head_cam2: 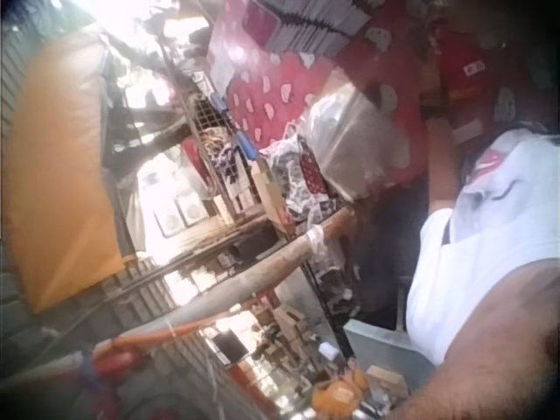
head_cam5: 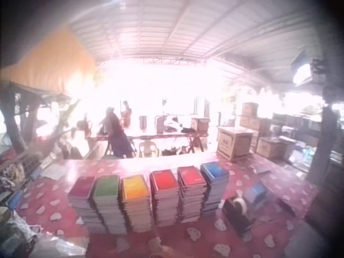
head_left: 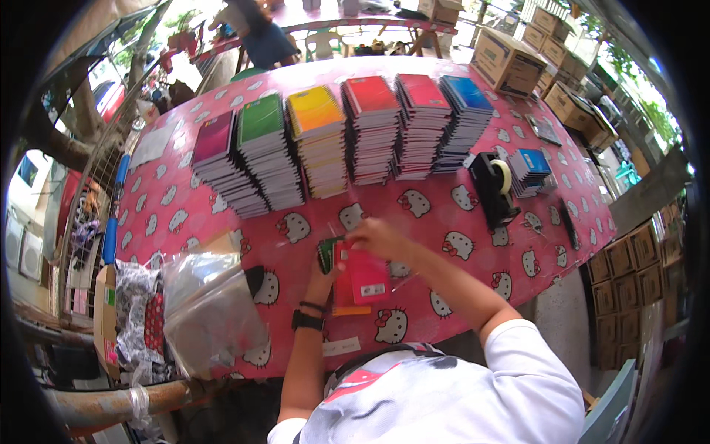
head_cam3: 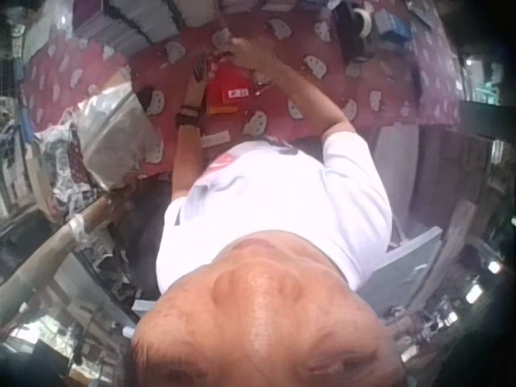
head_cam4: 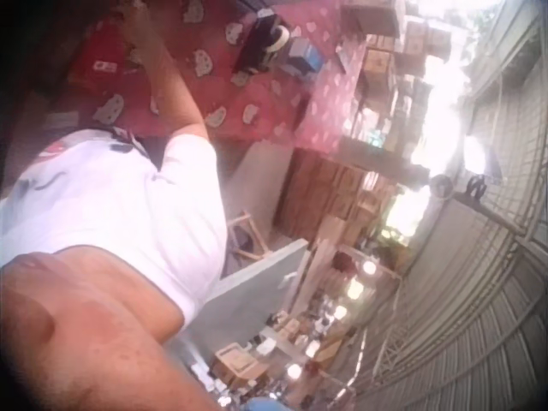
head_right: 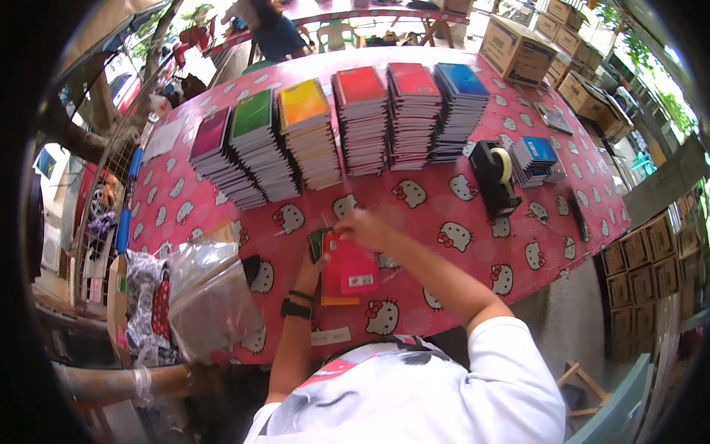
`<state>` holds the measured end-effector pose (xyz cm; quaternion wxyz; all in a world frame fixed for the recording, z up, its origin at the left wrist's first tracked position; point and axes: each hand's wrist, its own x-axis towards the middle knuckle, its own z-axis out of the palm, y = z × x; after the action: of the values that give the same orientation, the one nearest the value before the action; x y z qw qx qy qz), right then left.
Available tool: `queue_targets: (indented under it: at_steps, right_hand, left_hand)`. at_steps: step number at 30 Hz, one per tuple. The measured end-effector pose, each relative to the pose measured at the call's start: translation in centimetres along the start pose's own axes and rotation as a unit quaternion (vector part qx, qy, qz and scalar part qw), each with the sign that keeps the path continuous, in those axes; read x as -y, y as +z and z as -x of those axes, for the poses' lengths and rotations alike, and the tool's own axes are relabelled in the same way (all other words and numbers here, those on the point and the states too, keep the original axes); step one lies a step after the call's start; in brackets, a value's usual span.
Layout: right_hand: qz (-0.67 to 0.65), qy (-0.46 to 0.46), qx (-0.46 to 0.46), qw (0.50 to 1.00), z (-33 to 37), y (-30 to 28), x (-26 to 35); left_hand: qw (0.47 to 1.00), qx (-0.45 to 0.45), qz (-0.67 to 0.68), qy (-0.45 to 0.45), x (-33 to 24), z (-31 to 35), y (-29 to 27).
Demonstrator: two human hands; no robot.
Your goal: The person organizes stacks of colorful notebooks by color on a table, gathers a set of notebooks, and places them into a clear plastic bag, then uses a tape dispenser to seal the bag.
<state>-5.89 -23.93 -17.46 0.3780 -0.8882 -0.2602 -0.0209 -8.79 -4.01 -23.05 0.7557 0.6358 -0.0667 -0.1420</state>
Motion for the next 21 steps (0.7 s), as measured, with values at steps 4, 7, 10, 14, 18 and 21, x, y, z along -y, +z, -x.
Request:
queue_targets:
  at_steps: [4, 7, 10, 14, 18, 21]
  right_hand:
    - [0.155, -0.148, -0.164, 0.963, -3.3, -4.9, 0.6]
    - [0.445, 0.02, -0.404, 0.799, -5.4, -17.2, -1.5]
    - [0.543, 0.197, -0.352, 0.737, -3.1, -23.9, -6.5]
    - [0.518, 0.099, -0.329, 0.783, 0.3, -27.7, -8.7]
    - [0.194, 0.036, -0.553, 0.81, 0.5, -24.3, -0.1]
    - [-0.287, 0.098, -0.529, 0.792, 2.9, -15.7, 5.6]
  left_hand:
    - [0.998, 0.0, -0.063, -0.009, 1.1, 0.2, -1.3]
    - [0.997, 0.005, -0.056, -0.048, 2.8, -0.2, -2.3]
    - [0.999, 0.006, -0.031, -0.018, 2.2, -0.3, -1.5]
    - [0.999, 0.003, -0.045, -0.009, 2.5, -0.3, -0.9]
    - [0.999, 0.005, -0.052, -0.014, 1.5, -0.4, -1.4]
    - [0.998, -0.002, -0.057, -0.005, 3.5, -0.2, -2.5]
